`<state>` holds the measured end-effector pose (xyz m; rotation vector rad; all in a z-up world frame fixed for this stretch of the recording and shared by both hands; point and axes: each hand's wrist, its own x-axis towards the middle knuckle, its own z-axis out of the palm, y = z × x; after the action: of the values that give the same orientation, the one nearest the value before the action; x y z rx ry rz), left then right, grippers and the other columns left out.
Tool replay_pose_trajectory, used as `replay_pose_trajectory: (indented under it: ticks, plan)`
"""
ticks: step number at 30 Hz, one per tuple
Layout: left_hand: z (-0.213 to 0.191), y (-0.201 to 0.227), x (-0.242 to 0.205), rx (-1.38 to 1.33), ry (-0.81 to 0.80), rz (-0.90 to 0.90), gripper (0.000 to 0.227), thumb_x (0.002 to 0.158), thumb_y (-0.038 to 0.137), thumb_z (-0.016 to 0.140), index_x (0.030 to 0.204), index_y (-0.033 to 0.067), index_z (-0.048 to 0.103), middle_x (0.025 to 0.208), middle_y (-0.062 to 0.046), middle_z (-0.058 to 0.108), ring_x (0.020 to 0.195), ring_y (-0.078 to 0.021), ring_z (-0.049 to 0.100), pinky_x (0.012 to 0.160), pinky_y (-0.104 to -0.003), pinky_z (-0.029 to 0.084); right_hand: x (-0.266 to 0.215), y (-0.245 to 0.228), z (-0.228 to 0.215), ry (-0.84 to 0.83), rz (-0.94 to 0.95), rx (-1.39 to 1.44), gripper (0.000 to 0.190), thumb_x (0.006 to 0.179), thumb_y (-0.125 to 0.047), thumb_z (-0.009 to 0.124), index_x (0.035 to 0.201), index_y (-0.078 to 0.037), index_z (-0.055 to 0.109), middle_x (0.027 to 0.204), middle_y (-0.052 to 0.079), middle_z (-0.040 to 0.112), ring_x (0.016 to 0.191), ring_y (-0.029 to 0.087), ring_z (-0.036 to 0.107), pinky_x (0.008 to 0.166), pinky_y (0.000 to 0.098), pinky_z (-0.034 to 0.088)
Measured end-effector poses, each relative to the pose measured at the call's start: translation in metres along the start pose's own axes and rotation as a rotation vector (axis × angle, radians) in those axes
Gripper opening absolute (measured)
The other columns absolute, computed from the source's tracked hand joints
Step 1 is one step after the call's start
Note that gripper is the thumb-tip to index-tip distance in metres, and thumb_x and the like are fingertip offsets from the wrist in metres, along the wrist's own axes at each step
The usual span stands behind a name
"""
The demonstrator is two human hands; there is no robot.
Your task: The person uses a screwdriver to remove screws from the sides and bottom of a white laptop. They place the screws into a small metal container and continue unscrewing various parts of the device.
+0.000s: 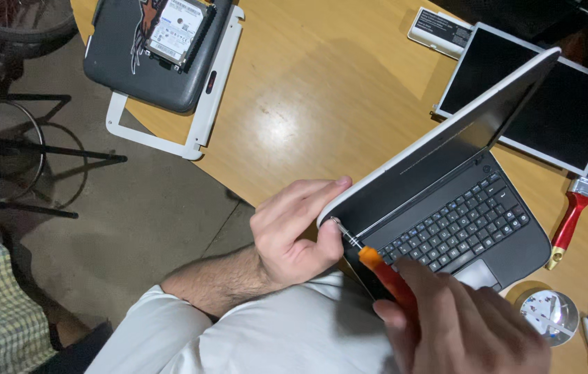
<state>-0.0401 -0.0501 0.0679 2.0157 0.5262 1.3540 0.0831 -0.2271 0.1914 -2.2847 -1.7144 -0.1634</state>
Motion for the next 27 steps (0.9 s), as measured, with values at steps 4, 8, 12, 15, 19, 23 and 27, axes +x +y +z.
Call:
replay_pose_trajectory:
  ticks: [4,8,12,15,19,23,27]
  plan:
    - [0.000,-0.002,-0.002,-0.009,-0.011,-0.001,0.032,0.117,0.014,0.064,0.135,-0.0039,0.084,0.122,-0.022,0.090,0.096,-0.0309,0.091,0.084,-0.038,0.076,-0.015,-0.018,0.000,-0.036,0.188,0.118,0.032,0.102,-0.016,0.080,0.134,-0.016,0.076,0.081,0.000,0.077,0.063,0.023,0.068,0.076,0.0430,0.058]
    - [0.001,-0.002,-0.004,-0.006,0.002,0.005,0.031,0.120,0.015,0.063,0.136,-0.0027,0.083,0.123,-0.021,0.090,0.096,-0.0292,0.092,0.083,-0.036,0.075,-0.022,-0.006,0.011,0.016,0.078,-0.013,0.062,0.114,-0.055,0.049,0.142,-0.013,0.086,0.086,0.002,0.082,0.061,0.029,0.070,0.062,0.0446,0.056]
    - [0.003,-0.002,-0.005,-0.006,0.013,-0.005,0.033,0.122,0.019,0.062,0.136,-0.0023,0.084,0.122,-0.021,0.090,0.095,-0.0284,0.091,0.083,-0.036,0.075,-0.039,0.001,0.028,0.124,0.065,0.038,0.039,0.114,-0.040,0.072,0.129,-0.004,0.074,0.077,0.013,0.068,0.057,0.037,0.060,0.056,0.0533,0.045]
    - [0.004,-0.001,-0.004,-0.007,0.027,0.008,0.033,0.121,0.018,0.063,0.134,-0.0039,0.083,0.122,-0.021,0.090,0.097,-0.0297,0.092,0.084,-0.036,0.076,-0.018,0.004,0.015,0.140,0.060,0.026,0.059,0.122,-0.043,0.039,0.106,-0.006,0.082,0.058,0.005,0.053,0.046,0.026,0.048,0.052,0.0447,0.035]
    - [0.000,0.001,-0.003,-0.020,0.006,0.010,0.031,0.118,0.013,0.065,0.134,-0.0054,0.083,0.123,-0.023,0.089,0.099,-0.0319,0.092,0.086,-0.038,0.077,-0.025,-0.009,0.010,0.039,0.225,0.078,0.064,0.113,-0.054,0.054,0.136,-0.003,0.084,0.081,0.008,0.078,0.066,0.033,0.073,0.067,0.0497,0.057]
    - [-0.001,0.001,-0.005,-0.009,-0.008,0.002,0.034,0.122,0.018,0.062,0.137,-0.0049,0.083,0.124,-0.023,0.089,0.099,-0.0313,0.092,0.087,-0.038,0.077,-0.029,0.001,0.023,-0.042,0.253,0.064,0.043,0.106,-0.052,0.054,0.107,-0.020,0.082,0.067,0.009,0.069,0.059,0.036,0.062,0.062,0.0498,0.049]
    - [0.001,0.000,-0.005,0.005,0.011,0.024,0.033,0.121,0.016,0.062,0.136,-0.0032,0.084,0.121,-0.021,0.089,0.096,-0.0288,0.091,0.082,-0.036,0.075,-0.054,-0.019,0.032,-0.065,0.609,0.124,0.050,0.060,-0.041,0.083,0.108,-0.027,0.084,0.073,-0.007,0.076,0.062,0.041,0.066,0.074,0.0472,0.059]
